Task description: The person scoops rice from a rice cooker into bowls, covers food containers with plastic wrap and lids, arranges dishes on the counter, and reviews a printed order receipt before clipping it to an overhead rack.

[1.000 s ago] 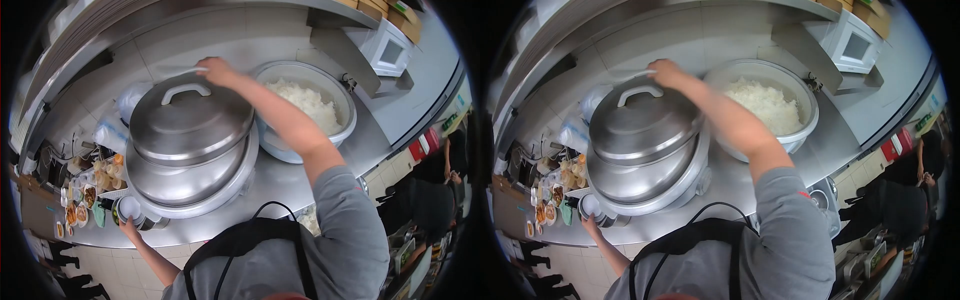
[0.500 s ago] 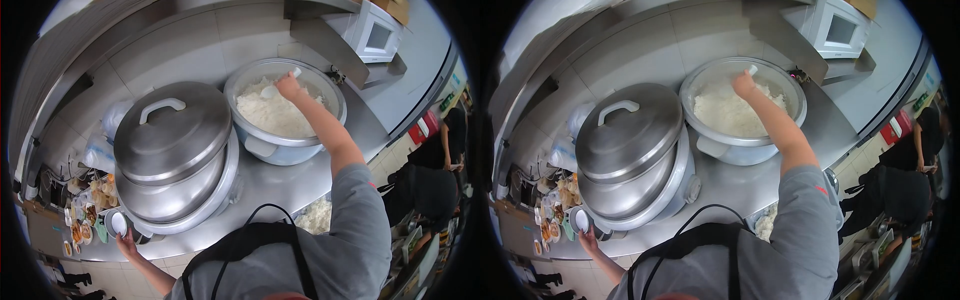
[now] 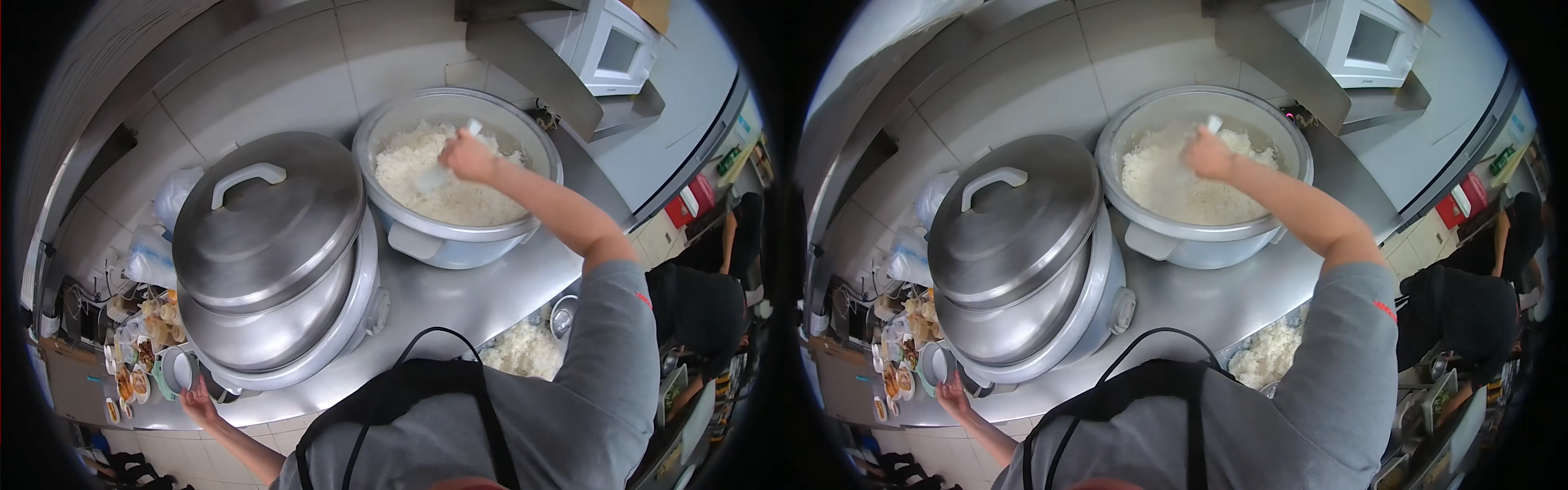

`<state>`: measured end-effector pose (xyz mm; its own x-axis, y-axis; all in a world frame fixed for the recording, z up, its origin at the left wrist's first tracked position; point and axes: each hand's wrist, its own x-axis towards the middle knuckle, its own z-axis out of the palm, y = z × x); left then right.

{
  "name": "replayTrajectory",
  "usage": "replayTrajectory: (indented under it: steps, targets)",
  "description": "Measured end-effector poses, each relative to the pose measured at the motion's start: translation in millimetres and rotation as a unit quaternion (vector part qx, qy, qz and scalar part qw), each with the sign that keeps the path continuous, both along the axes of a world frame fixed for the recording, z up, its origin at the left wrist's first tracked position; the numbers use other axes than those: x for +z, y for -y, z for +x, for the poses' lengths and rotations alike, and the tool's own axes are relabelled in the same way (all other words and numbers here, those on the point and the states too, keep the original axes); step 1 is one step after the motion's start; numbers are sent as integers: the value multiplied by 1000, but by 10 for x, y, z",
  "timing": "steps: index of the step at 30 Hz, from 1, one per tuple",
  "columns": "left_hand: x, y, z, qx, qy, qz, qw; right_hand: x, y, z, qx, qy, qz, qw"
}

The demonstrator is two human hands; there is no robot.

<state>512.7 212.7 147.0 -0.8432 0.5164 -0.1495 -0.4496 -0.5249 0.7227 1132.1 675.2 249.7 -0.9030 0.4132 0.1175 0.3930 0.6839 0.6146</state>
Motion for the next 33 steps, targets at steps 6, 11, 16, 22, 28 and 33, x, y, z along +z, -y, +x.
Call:
replayTrajectory:
  steps: [6,11,16,22,28,33]
  targets:
    - [180,-65,-46,-7,-40,-4,999,44,-70,131,-227,41,-74,970]
    - [457,-229,60,-27,-56,35,997,9,-1,120,-250,27,-133,959]
    - [770,-385,221,-52,-76,76,993,-100,11,138,-276,-18,-191,942]
    - [1145,-646,558,-91,-84,117,985,-275,59,153,-280,-105,-266,916]
    - [1381,-910,842,-130,-105,145,975,-278,292,-182,-228,-148,-389,880]
    - [1586,-1185,1300,-221,-110,147,958,-374,335,-64,-209,-206,-417,860]
